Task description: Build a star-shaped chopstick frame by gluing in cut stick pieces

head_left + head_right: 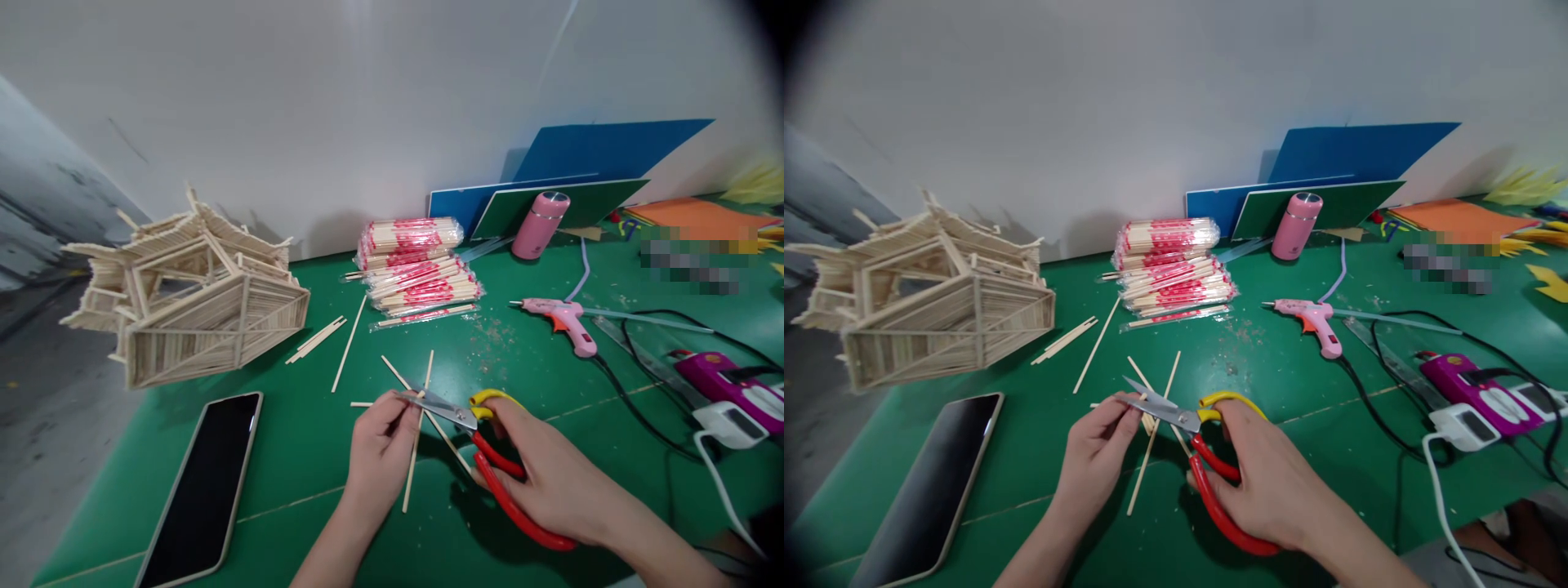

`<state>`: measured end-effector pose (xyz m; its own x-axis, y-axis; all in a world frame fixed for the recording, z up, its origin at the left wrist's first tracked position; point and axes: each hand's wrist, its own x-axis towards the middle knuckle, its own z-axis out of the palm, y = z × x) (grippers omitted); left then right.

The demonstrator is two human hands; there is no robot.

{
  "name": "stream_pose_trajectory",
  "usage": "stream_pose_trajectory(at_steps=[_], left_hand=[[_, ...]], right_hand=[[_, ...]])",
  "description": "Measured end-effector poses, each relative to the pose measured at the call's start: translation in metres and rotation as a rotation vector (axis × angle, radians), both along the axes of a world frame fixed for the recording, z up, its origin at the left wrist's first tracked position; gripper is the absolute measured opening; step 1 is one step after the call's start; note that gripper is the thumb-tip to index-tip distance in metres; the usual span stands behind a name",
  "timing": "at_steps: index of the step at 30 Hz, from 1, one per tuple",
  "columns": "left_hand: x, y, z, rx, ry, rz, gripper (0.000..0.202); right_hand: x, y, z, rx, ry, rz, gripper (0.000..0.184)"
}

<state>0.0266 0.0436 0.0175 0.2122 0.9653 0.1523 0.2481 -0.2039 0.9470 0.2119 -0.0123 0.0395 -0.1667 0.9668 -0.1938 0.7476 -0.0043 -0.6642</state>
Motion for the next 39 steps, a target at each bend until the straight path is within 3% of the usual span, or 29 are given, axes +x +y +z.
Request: stream_pose_trajectory(at_steps=[13,28,39], left_hand=[[-0.001,0.0002,0.0029,-0.037,-0.027,0.032,0.02],[-0.0016,-0.0002,0.0031,0.03,-0.022,0.03,0.019],[-0.0013,-0.0019,0.0056,-0.075,-0.074,0.061,0.018]], right_hand=[[-0.0028,0.0013,0.0017,-0.006,0.001,-0.004,0.032],[-0.0045,0.0006,-0.003,0.04,-0.02,-0.021,0.033],[-0.0062,-0.0008,-0.0028,0.103,-0.028,-0.031,0.033]])
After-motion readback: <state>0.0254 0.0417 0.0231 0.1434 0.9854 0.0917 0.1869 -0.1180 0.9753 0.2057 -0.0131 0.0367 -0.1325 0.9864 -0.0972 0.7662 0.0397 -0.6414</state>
